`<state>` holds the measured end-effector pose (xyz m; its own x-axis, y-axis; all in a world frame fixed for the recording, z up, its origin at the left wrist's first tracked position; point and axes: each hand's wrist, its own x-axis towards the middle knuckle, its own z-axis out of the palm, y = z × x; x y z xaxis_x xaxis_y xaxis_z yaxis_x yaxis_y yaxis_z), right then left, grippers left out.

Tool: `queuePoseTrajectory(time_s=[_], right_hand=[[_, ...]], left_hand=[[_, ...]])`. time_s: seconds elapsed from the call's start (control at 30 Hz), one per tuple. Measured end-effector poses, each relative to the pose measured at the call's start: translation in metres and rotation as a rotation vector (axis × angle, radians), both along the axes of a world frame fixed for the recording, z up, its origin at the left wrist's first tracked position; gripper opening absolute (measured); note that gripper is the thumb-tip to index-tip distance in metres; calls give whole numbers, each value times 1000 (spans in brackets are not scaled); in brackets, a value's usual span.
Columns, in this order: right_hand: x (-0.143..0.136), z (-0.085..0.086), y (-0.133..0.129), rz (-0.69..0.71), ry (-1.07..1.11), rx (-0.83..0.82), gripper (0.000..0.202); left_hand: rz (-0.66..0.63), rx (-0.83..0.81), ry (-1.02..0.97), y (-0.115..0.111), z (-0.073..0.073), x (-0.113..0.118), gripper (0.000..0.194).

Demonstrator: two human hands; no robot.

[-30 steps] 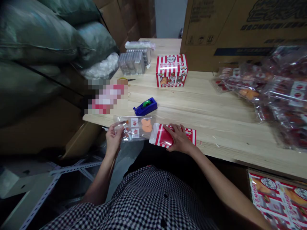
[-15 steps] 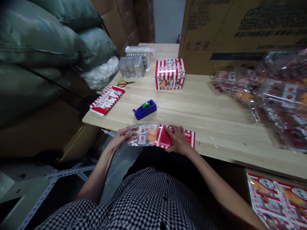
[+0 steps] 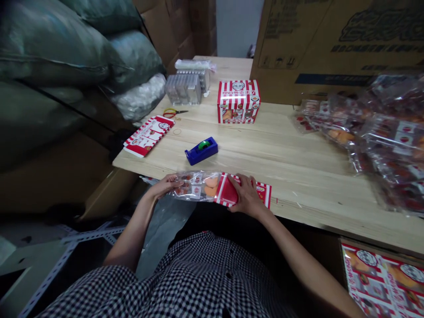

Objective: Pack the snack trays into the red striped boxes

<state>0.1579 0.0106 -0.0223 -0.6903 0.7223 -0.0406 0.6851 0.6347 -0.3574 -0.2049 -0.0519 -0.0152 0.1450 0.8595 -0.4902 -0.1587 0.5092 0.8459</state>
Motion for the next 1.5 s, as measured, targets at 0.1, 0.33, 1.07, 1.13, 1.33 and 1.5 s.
queuePoseTrajectory(time_s=[0.1, 0.33, 1.07, 1.13, 1.33, 1.5], right_hand=[[2, -1, 2, 26, -2, -3, 115], [10, -2, 4, 37, -6, -10, 118], [19, 14, 11, 120, -38, -150, 114], [19, 16, 12, 131, -38, -169, 114], [17, 16, 14, 155, -35, -165, 116], [17, 6, 11, 155, -14, -106, 117]], left_hand=[[-91, 1, 16, 10, -1, 6, 47], [-179, 30, 60, 25, -2, 21, 46], [-64, 17, 80, 57, 36, -22, 29], [-86, 42, 82, 59, 36, -16, 30], [-19, 167, 194, 49, 32, 12, 33], [185, 250, 293, 39, 18, 35, 31]])
